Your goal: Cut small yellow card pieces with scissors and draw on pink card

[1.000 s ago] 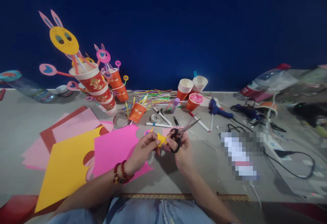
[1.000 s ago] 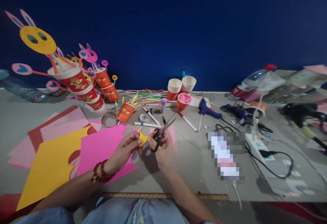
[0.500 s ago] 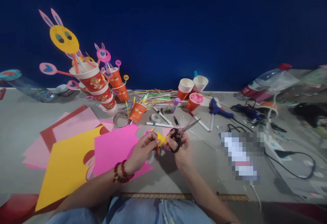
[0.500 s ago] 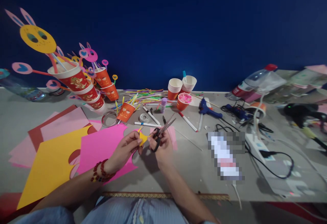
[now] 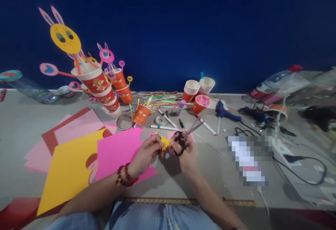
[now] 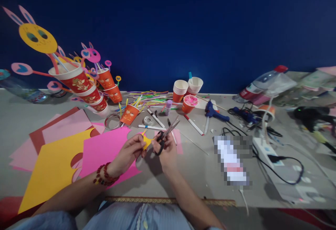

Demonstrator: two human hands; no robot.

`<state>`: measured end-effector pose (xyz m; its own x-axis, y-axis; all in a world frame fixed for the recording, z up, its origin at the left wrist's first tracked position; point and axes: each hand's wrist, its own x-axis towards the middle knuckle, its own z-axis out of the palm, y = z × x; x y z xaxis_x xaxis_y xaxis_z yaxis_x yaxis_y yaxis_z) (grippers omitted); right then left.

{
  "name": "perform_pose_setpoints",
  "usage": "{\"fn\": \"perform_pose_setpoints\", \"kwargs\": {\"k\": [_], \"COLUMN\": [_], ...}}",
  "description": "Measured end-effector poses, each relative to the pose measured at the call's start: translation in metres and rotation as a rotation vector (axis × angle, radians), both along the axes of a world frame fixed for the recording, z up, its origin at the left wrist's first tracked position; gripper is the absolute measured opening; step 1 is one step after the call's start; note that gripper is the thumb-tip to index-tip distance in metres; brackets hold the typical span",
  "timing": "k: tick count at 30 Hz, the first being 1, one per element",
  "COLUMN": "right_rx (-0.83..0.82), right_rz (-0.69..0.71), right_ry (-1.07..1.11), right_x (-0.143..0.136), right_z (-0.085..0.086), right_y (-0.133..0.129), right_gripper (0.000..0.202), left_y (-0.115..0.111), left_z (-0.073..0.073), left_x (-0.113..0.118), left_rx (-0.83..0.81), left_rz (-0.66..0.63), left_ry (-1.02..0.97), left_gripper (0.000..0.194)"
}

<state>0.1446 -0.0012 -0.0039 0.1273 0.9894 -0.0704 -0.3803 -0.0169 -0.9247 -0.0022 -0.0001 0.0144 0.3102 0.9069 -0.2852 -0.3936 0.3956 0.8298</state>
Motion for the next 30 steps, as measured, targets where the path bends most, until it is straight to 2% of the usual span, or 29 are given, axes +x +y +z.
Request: {"fn": "perform_pose_setpoints", "kwargs": {"k": [6, 10, 16, 30], "right_rx": [-0.013, -0.03, -0.057, -0.031], "right_rz": [-0.011, -0.012, 0.002, 0.017], "right_ry": [-0.02, -0.006, -0.031, -0.041], "right_x": [0.0003, 0.0011, 0.0012, -0.0002], "right_z": [0.0, 0.0012, 0.0056, 0.0058], "right_y": [0.0002, 0.001, 0.0015, 0.0022], "right_gripper": [0.03, 0.031, 0.03, 0.029], "left_y": [-0.0004, -0.0007, -0.001, -0.0017], "left_z": [-0.0058, -0.009, -0.0084, -0.0079], "left_x": [-0.0022, -0.0037, -0.0021, -0.0012], "left_rx": [0.039, 0.077, 0.082, 0.104], "left_rz": [-0.008, -0.059, -0.107, -0.119], "left_ry": [0.092, 0.127, 0.13, 0.15], "left_gripper": [0.024, 0.023, 0.021, 0.021]}}
